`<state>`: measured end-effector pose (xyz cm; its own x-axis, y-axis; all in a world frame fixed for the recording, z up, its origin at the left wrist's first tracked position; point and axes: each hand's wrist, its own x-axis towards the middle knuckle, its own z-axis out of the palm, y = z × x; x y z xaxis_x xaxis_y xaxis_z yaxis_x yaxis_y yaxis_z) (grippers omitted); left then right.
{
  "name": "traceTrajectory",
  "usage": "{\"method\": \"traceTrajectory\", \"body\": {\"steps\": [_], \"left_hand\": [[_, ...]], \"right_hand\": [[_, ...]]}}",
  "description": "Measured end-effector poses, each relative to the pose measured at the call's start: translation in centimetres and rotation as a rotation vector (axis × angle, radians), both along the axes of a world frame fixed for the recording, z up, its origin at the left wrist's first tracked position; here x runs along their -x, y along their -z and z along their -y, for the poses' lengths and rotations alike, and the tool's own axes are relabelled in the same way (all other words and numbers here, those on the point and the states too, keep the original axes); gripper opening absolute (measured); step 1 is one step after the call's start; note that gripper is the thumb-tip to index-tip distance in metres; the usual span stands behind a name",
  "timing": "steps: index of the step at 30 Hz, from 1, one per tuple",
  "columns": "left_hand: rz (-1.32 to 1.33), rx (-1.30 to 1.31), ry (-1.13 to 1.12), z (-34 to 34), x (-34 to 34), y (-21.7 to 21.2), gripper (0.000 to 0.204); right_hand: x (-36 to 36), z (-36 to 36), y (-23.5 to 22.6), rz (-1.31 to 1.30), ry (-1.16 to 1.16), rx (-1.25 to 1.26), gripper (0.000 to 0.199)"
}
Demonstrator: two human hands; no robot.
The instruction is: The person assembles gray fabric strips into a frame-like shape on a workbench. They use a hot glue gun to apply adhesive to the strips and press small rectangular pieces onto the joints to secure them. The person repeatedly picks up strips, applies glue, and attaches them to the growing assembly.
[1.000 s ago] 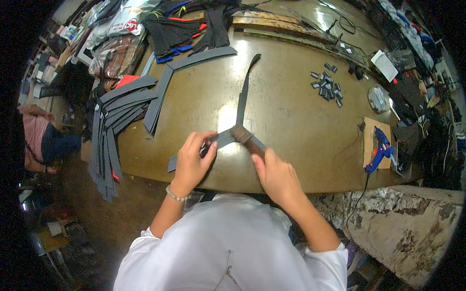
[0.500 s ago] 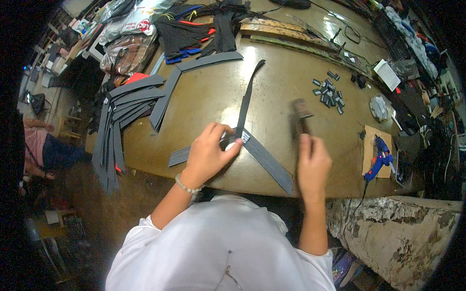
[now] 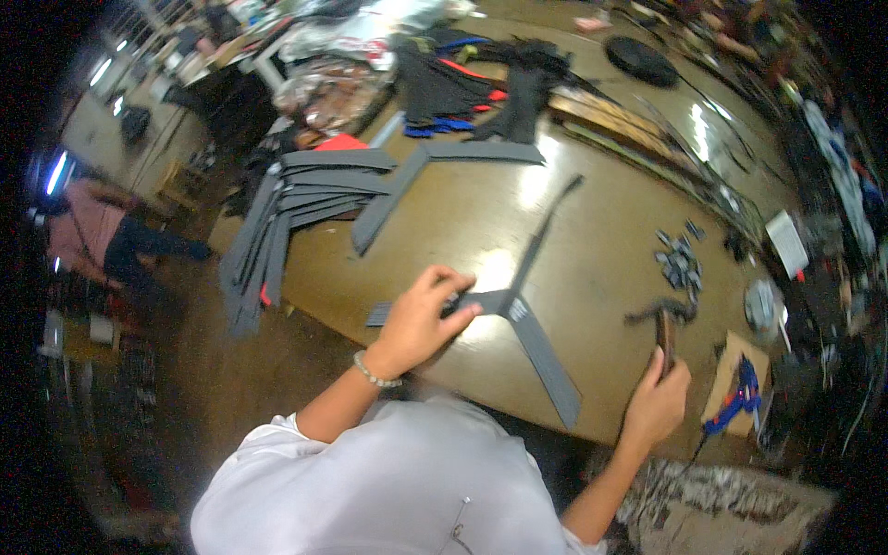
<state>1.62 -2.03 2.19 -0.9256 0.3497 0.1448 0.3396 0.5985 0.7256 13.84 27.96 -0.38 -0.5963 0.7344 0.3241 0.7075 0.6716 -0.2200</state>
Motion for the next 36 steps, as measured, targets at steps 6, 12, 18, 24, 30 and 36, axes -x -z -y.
{"method": "traceTrajectory", "body": {"steps": [6,12,18,24,30,36], "left_hand": [[-0.023,-0.001,0.259,-0.3,1.6,0.7,0.018],[-0.219,-0.006,0.274,-0.5,7.5,-3.3,0.011],[-0.613,-0.227,-0.366,13.7,13.2,-10.9,0.02],[-0.36,0.234,-0.948,25.7,12.7,-6.3,0.026],[-0.571,-0.168,-0.661,18.7,16.4,-4.3,0.024],[-0.359,-0.173,-0.116,-1.5,21.9,-1.2,0.033]], "right_hand": [[0.2,0.5,-0.3,0.066,-0.042,-0.063,0.045],[-0.2,0.1,0.2,0.08,-0.06,-0.106,0.046],[-0.1,-0.2,0.8,0.08,-0.078,-0.189,0.044],[-0.1,-0.2,0.8,0.095,-0.079,-0.151,0.044],[0.1,-0.1,0.7,0.095,-0.084,-0.18,0.041],[0.1,-0.1,0.9,0.054,-0.076,-0.193,0.04]]}}
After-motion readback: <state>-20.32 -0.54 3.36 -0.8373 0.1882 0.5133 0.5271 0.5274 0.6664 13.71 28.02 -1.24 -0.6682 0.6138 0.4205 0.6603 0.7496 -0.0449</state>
